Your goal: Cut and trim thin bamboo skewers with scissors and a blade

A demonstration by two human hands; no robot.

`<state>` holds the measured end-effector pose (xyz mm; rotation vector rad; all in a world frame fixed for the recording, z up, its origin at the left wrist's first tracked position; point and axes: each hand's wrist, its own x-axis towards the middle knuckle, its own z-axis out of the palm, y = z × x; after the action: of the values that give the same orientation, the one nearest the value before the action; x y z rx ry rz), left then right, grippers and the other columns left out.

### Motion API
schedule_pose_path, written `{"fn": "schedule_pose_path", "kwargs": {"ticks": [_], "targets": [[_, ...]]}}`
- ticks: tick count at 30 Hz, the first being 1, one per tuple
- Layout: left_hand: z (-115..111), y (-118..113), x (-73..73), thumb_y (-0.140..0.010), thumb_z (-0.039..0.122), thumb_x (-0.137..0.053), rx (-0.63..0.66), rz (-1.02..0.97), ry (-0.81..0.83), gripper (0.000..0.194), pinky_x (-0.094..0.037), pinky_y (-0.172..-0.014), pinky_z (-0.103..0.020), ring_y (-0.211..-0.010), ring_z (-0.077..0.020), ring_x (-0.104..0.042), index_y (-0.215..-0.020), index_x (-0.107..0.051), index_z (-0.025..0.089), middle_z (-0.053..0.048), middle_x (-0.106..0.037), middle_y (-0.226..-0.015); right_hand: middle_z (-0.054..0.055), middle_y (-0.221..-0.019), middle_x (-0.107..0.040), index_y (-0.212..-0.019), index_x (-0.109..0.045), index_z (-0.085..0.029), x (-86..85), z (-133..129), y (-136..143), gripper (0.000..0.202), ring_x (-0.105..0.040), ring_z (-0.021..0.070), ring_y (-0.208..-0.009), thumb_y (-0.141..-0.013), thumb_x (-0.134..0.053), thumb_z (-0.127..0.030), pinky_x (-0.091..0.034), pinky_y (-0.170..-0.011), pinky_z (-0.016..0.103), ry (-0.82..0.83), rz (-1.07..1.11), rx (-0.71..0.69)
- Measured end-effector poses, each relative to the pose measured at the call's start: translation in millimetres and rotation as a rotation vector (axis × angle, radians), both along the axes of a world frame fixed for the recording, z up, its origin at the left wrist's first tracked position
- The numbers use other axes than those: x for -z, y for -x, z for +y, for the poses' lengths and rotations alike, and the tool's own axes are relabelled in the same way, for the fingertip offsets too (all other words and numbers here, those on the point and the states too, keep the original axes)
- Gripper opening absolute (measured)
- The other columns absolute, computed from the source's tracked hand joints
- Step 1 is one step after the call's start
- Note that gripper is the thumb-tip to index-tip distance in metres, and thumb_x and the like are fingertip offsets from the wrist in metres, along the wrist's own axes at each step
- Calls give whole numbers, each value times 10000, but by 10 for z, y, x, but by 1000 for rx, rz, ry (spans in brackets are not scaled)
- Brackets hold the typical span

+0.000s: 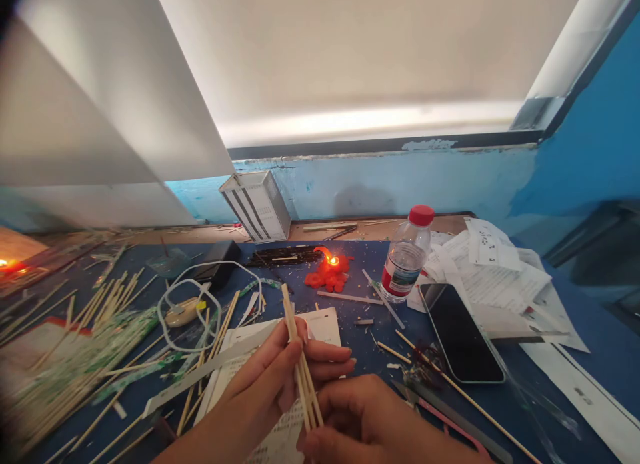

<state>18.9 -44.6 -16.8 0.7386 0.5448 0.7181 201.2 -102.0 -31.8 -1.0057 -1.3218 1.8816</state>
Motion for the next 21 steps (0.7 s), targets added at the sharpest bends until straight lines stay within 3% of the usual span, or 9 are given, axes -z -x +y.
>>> {"fn": "schedule_pose_path", "kwargs": {"ticks": [4,11,16,18,21], "targets": [[4,13,34,-1035,448,-609,-6,41,2,265,-582,-992,-498,-1117,-317,-770,-1082,-572,190,-167,-816,-1159,26,-952,-689,-1100,-791,-199,-85,15,-12,338,-606,157,-872,-929,-760,-489,-468,-789,232,54,61,-37],[32,3,-4,-1036,376,-627,-46,60,-13,188,-642,-860,-393,-938,-251,-820,-1076,-538,215,-118,-844,-1004,15,-892,-611,-1096,-771,-166,-129,48,8,419,-543,151,-802,-957,-698,-555,-463,-778,263,-45,65,-94],[73,4,-44,-1019,388,-650,-89,202,-63,214,-657,-747,-349,-867,-263,-830,-1071,-555,204,-117,-836,-1010,-18,-685,-551,-820,-757,-152,-142,48,-48,505,-444,112,-614,-1007,-579,-586,-358,-556,213,-198,-330,-43],[93,1,-50,-1001,408,-669,-94,239,-74,244,-657,-708,-346,-854,-277,-830,-1071,-559,201,-117,-830,-1001,-18,-655,-540,-758,-724,-162,-140,36,-88,525,-442,119,-607,-1034,-530,-565,-352,-539,216,-292,-487,14],[115,-3,-63,-969,420,-703,-118,255,-86,278,-649,-642,-322,-802,-260,-821,-1067,-566,199,-104,-818,-956,-7,-689,-574,-752,-675,-175,-154,40,-133,511,-496,137,-646,-1059,-488,-539,-379,-558,225,-351,-547,100]]}}
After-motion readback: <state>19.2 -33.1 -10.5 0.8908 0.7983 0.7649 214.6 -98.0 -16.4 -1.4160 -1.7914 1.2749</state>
